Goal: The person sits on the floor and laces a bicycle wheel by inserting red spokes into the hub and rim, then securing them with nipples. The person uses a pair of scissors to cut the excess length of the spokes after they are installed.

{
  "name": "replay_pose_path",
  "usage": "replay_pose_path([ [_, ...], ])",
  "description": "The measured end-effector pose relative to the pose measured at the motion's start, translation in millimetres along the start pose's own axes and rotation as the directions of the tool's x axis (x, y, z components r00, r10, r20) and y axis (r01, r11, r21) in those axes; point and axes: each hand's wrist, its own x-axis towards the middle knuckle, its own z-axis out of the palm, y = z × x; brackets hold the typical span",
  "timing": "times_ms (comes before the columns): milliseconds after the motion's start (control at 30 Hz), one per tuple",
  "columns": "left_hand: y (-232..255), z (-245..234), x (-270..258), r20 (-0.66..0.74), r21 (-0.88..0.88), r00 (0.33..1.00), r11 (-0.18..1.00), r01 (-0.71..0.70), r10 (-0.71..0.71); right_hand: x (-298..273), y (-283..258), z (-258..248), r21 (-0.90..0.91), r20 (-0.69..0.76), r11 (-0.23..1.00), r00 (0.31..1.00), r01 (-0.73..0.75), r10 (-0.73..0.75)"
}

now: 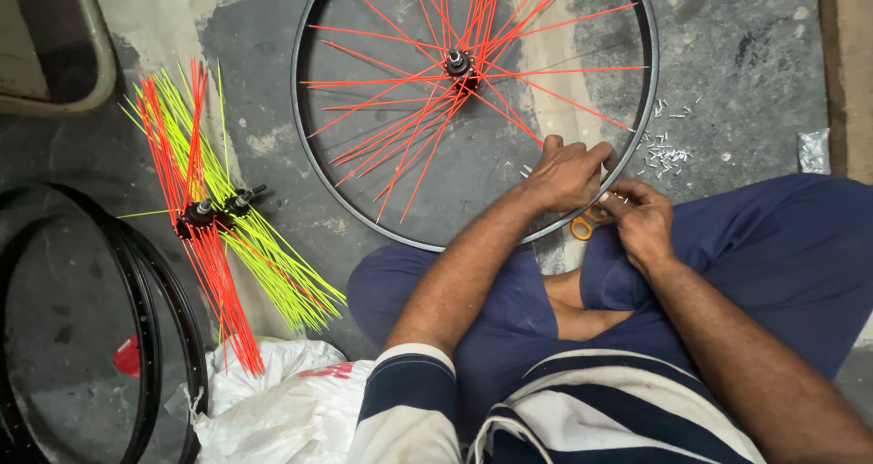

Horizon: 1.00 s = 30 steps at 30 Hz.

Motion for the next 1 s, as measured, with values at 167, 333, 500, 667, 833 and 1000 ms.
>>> replay_pose_path([
  [167, 1.2, -3.7, -4.4, -0.028, -0.09, 1.0, 0.996, -0.013, 0.011, 0.3, -2.8, 1.8, 0.069, 0.003, 0.997, 0.999, -0.039, 0.039],
  [333, 2.5, -3.6, 0.0, -0.007, -0.008, 1.0, 1.0, -0.025, 0.025, -0.2, -9.3, 4.7, 0.074, -0.005, 0.995, 0.998, -0.066, 0.067],
  [500, 0.3, -2.5, -2.5, -0.027, -0.05, 0.999, 0.998, -0.026, 0.024, 0.2, -0.9, -0.4, 0.15, 0.025, 0.988, 0.999, -0.027, 0.023],
  [667, -0.4, -3.2, -3.0, -0.033, -0.05, 0.998, 0.998, -0.047, 0.046, 4.0, 7.4, -7.0, 0.298, 0.044, 0.949, 0.994, -0.106, 0.097],
  [833, -0.1, -4.1, -2.0, -0.017, -0.017, 0.999, 0.999, -0.041, 0.041, 2.1, 3.8, -5.0, 0.293, 0.007, 0.944, 0.988, -0.149, 0.154],
  [1000, -1.2, -4.0, -1.1, 0.01, -0.031, 1.0, 0.999, -0.007, 0.008, -0.2, -2.3, -1.8, 0.279, -0.002, 0.951, 0.99, -0.136, 0.142],
])
